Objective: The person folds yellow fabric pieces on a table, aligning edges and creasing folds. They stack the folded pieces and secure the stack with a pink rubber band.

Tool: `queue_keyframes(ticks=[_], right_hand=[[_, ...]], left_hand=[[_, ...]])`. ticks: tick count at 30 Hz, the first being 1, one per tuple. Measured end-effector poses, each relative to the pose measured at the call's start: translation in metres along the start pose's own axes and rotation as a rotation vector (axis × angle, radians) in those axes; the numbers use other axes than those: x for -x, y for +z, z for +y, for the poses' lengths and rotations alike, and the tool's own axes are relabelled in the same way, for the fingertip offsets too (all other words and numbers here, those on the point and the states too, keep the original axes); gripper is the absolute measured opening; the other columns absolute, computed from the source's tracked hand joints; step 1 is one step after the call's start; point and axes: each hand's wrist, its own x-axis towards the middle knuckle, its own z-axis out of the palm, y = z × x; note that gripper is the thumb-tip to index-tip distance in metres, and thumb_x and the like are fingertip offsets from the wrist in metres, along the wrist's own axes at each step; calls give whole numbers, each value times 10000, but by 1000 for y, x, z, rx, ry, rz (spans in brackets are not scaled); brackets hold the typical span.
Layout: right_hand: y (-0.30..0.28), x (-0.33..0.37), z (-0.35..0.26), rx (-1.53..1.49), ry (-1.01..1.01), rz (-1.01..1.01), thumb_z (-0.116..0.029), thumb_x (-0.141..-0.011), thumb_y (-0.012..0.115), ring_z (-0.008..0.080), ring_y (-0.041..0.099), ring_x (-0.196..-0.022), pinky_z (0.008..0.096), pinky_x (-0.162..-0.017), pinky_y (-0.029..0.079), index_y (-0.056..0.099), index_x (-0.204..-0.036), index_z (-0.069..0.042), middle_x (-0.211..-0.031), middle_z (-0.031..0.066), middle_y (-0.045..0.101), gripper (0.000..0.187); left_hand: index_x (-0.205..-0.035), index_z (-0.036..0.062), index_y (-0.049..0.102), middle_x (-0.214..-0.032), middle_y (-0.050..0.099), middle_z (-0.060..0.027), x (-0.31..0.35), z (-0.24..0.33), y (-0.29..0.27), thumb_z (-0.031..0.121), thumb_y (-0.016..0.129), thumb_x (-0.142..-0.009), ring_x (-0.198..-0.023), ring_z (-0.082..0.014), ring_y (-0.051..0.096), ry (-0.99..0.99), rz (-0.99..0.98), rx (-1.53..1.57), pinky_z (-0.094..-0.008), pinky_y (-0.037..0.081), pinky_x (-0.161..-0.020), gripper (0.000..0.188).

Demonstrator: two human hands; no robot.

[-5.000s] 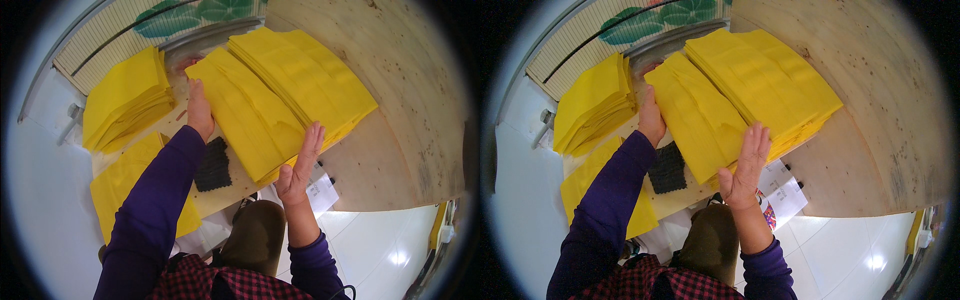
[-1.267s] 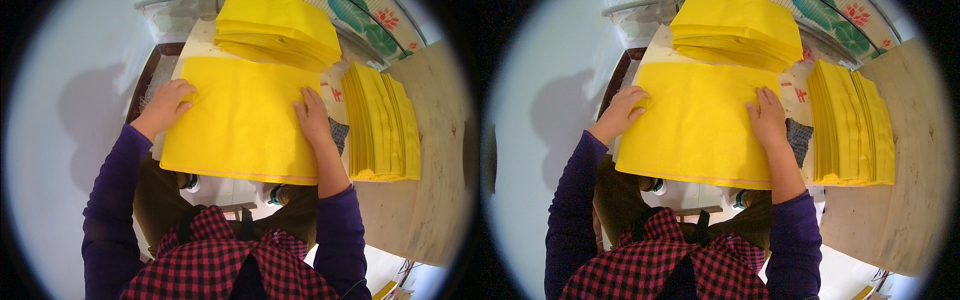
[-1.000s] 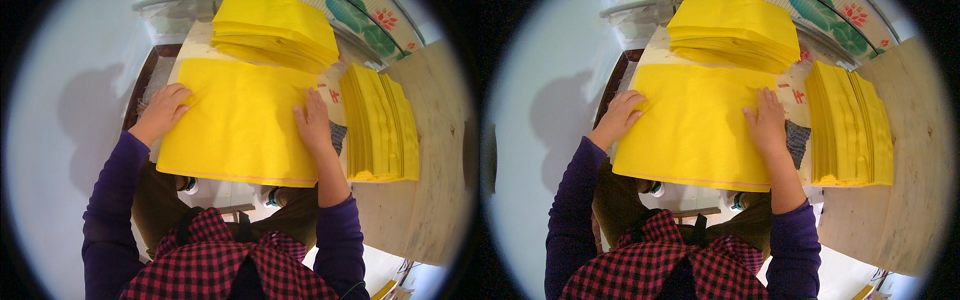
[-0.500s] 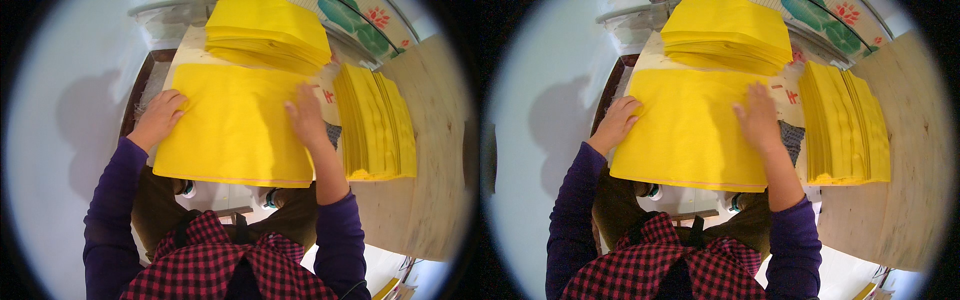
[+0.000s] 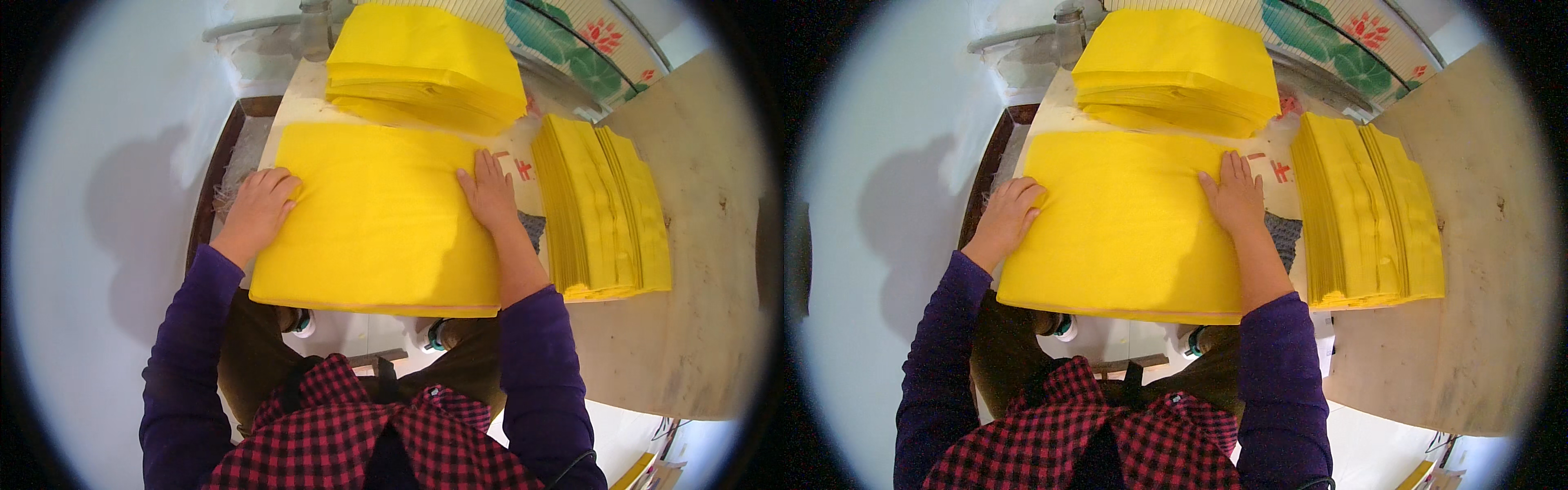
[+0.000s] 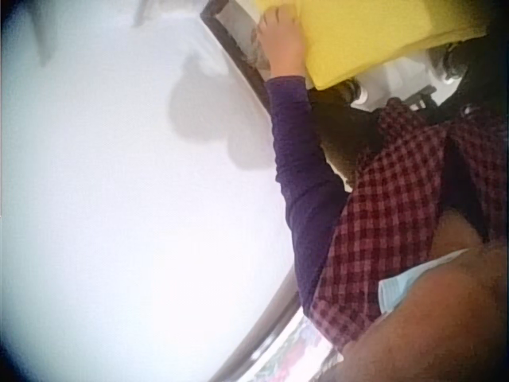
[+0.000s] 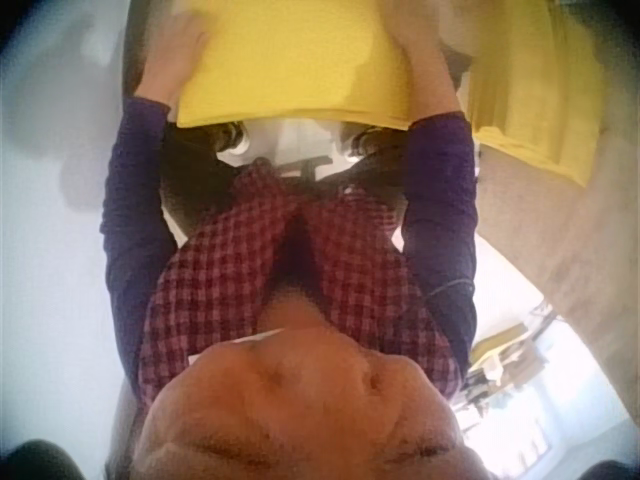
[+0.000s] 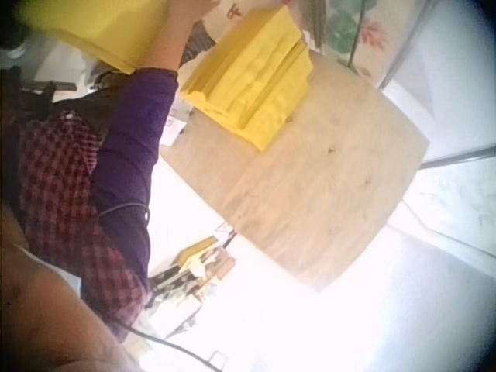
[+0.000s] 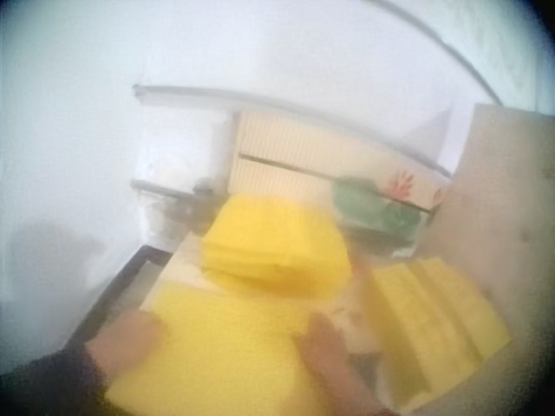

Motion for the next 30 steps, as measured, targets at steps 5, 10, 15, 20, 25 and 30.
queue_keyframes(ticks=[5,10,15,20,25,30], right_hand=[[-6,3,13,-110,216,1,-565,-959,351,288,207,-1446,516,-1156,158,298,-1465,-22,-1551,149,259,745],[-20,21,-10,-78,-88,183,-465,-951,473,332,237,-1428,488,-1158,176,324,-1441,2,-1527,186,287,694],[-19,59,-65,-142,-507,113,-391,-913,572,351,265,-1412,470,-1155,206,345,-1425,14,-1503,215,314,691],[-17,61,-70,-162,-546,148,-363,-916,571,349,295,-1397,469,-1145,237,351,-1424,6,-1496,212,328,665],[-20,31,-14,-393,-264,260,-220,-891,599,352,405,-1312,419,-1109,309,521,-1288,-15,-1383,203,472,453],[-31,1,29,-445,-104,302,-135,-830,667,312,566,-1093,395,-950,443,631,-1116,-12,-1140,162,622,313]], left_hand=[[-1173,74,533,-1218,504,-117,1,-1,1,72,623,-823,-1173,-330,461,-4,8,-13,-433,377,-1014,362],[-1155,83,547,-1195,526,-108,2,2,2,106,631,-826,-1167,-304,471,0,35,-12,-413,386,-1005,341],[-1151,74,546,-1187,524,-118,2,3,0,101,625,-831,-1165,-310,470,5,41,-4,-418,381,-1012,331],[-1174,53,543,-1222,503,-134,0,6,-3,58,597,-851,-1181,-334,462,-15,2,16,-409,377,-1038,328],[-1185,61,558,-1244,522,-138,-5,12,-31,56,599,-852,-1214,-324,455,-44,-138,44,-438,323,-1089,336],[-1233,67,546,-1290,529,-144,-26,40,-47,102,609,-863,-1238,-323,461,160,-151,109,-474,290,-1108,377]])
